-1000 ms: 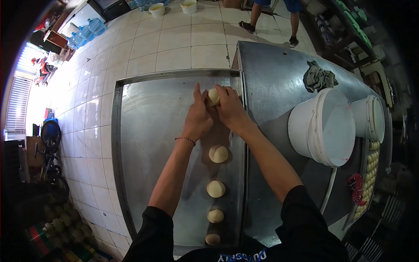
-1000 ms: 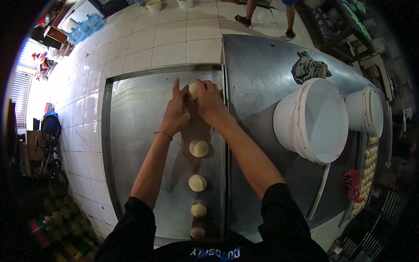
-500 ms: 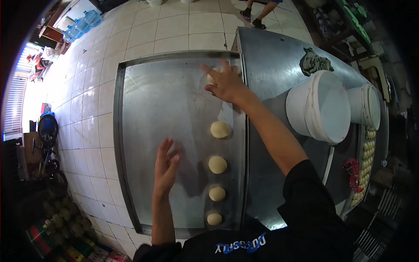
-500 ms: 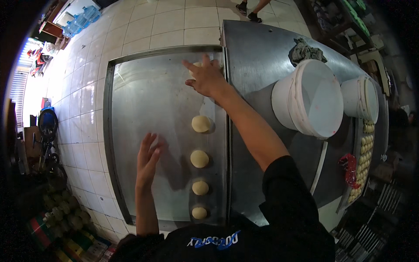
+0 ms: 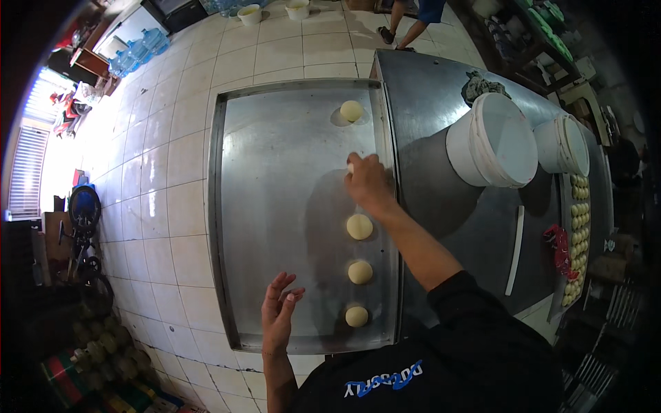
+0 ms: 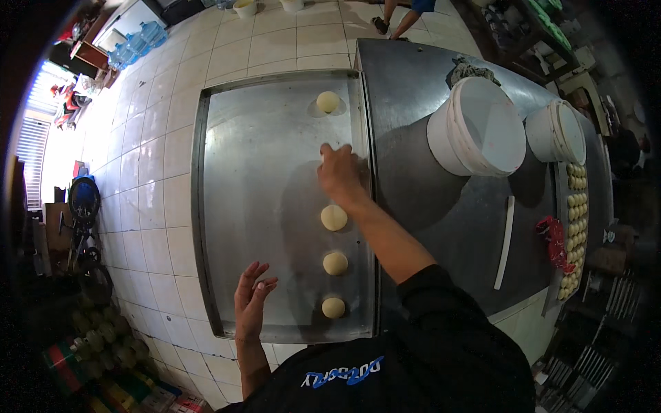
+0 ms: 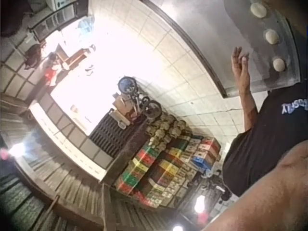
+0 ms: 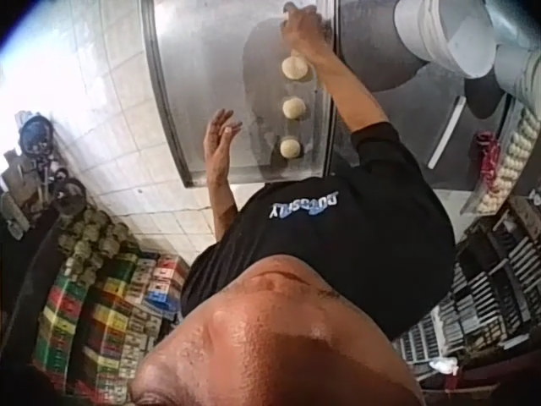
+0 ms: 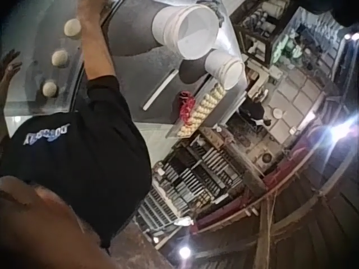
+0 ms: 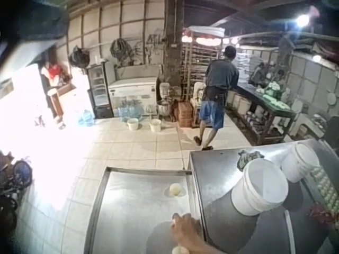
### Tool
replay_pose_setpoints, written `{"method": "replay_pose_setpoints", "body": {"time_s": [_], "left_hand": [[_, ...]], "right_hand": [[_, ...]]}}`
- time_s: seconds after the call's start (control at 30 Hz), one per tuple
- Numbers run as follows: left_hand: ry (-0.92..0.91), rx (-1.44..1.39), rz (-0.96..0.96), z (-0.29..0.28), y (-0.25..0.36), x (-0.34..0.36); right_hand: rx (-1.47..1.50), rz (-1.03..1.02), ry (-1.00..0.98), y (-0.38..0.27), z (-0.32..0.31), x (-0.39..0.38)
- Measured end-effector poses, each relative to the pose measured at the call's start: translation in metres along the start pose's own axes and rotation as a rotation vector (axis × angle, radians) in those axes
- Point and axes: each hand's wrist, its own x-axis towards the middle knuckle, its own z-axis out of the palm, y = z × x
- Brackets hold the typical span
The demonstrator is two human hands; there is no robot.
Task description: Preparing and filling individual pastry dough balls with jam and rolling out dough.
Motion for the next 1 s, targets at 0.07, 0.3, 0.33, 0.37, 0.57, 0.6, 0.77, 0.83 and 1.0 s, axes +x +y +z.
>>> {"method": "replay_pose_setpoints", "body": {"time_s": [0.07, 0.3, 0.33, 0.37, 0.57, 0.6, 0.77, 0.83, 1.0], "left_hand": [[-0.018, -0.030, -0.007, 0.000, 0.000, -0.011], [0.069, 0.018, -0.034, -0.025, -0.009, -0.044], [0.075, 0.008, -0.049, -0.029, -0.013, -0.049], [0.071, 0.008, -0.047, -0.030, -0.016, -0.049], [0.006, -0.010, -0.072, -0.022, -0.023, -0.057], [-0.003, -0.014, -0.043, -0.014, -0.012, -0.059], [-0.026, -0.058, 0.003, -0.008, -0.008, -0.082], [0.000, -0.044, -0.014, -0.014, -0.019, -0.094], [0.079, -0.053, -0.057, -0.027, -0.046, -0.117]], "right_hand": [[0.058, 0.033, 0.024, -0.002, -0.017, 0.008], [-0.050, 0.055, -0.202, 0.001, -0.049, -0.015], [0.079, 0.080, -0.293, 0.003, -0.053, -0.026], [0.077, 0.081, -0.289, 0.002, -0.047, -0.045], [-0.160, 0.047, -0.081, -0.030, 0.002, -0.127], [-0.097, 0.018, -0.131, -0.027, 0.008, -0.117], [0.027, -0.049, -0.122, -0.008, 0.004, -0.094], [-0.097, -0.106, -0.132, -0.011, -0.006, -0.098], [-0.002, 0.075, -0.160, -0.042, -0.032, -0.179]]}}
